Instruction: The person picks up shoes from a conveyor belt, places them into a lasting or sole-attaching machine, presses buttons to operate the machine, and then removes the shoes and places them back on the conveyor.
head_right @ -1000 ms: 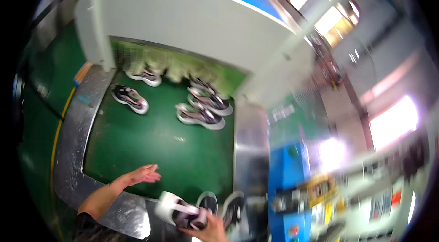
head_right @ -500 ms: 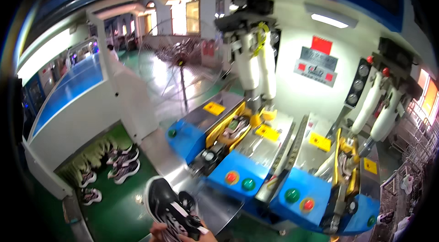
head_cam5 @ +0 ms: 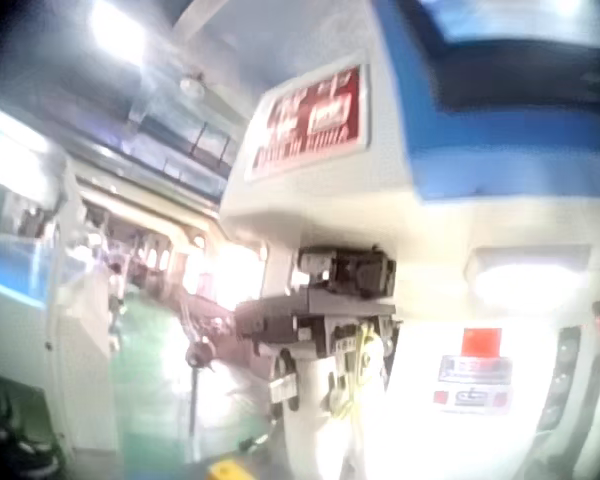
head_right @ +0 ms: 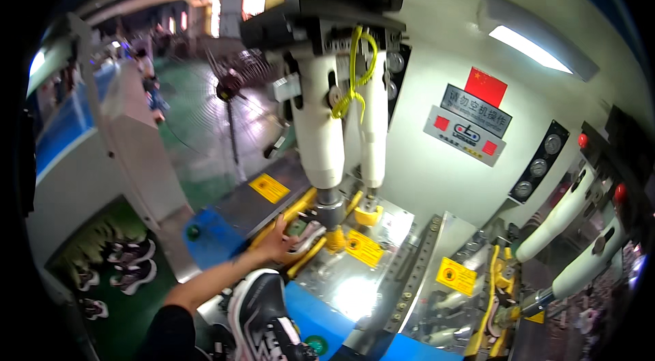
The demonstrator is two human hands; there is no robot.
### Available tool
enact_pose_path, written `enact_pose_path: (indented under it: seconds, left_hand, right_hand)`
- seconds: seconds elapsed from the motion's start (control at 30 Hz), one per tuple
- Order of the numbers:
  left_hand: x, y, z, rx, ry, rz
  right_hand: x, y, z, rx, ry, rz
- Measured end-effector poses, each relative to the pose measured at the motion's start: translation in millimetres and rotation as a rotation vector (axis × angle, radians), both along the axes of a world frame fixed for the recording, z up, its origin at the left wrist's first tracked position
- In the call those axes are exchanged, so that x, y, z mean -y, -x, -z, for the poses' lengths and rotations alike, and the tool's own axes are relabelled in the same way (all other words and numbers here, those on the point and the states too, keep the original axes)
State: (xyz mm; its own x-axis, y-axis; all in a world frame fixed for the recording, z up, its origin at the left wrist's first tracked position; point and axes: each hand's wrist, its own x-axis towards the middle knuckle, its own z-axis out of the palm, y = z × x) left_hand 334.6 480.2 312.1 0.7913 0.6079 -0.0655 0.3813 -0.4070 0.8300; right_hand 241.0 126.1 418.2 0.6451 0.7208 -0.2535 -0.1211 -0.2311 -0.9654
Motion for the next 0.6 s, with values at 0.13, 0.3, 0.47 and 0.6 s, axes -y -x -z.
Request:
enact_pose_path:
  seconds: [0.13,0.3,0.47,0.6]
  left_hand:
    - [-19,-62,28,0.155,-0.181,0.103]
    - [-77,-73,24,0.419,0.608,0.073]
    - [-53,84,-40,0.632,1.207,-0.223]
    - [-38,222,32,1.022,1.017,-0.505]
  right_hand:
    - [-22,-5,37,0.155,0.119,0.163]
    - [-44,-34,5,0.028,0.080,0.196]
    - [-114,-70,14,-0.208,0.057,0.372]
    - [-232,-161,7,-0.648,0.111,0.298]
